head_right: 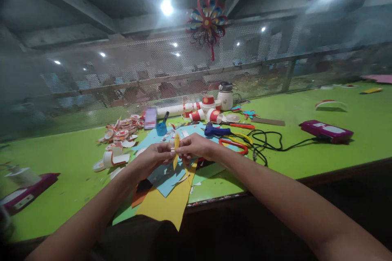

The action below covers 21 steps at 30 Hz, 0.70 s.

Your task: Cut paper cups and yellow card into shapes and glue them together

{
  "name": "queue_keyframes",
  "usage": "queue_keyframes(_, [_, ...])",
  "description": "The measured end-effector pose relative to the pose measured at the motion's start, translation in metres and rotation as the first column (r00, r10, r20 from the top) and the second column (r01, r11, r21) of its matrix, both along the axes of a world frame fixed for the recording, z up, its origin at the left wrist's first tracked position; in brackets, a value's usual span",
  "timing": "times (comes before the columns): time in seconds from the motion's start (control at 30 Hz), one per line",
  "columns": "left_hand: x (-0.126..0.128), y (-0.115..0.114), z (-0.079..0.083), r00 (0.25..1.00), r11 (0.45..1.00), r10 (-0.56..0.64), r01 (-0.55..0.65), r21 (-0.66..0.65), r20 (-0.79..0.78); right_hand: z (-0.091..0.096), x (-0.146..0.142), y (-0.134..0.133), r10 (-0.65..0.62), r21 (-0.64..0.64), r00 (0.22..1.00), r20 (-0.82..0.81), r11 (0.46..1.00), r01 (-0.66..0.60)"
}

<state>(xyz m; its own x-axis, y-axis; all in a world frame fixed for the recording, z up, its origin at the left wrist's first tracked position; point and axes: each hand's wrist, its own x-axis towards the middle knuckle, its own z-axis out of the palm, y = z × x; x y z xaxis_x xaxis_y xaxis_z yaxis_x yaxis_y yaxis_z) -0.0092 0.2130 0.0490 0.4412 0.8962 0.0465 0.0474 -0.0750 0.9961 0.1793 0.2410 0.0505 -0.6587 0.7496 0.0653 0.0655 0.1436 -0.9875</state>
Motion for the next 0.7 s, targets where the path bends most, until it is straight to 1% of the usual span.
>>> queue_keyframes(0.17, [-0.0003,0.0019,-0.0025,0.999,1.0,0.017,-0.016,-0.008,0.044,0.0045,-0.0008,-0.0037,-0.023,-0.002,0.999,0.026,1.0,0.023])
queue_keyframes(0.3, [-0.0008,0.0022,-0.0031,0.999,1.0,0.018,-0.018,-0.01,0.046,0.0057,-0.0013,-0.0059,-0.033,0.013,0.999,0.024,0.999,0.033])
queue_keyframes(0.53, [0.0001,-0.0014,0.0021,0.998,1.0,0.003,-0.002,-0.005,0.055,0.0053,-0.0019,-0.0067,-0.04,0.01,0.999,0.0,0.999,0.039])
queue_keyframes(0.7, [-0.0001,-0.0021,0.0038,0.997,1.0,-0.007,0.006,0.001,0.08,0.0037,-0.0012,-0.0052,-0.016,-0.005,1.0,-0.014,1.0,0.016])
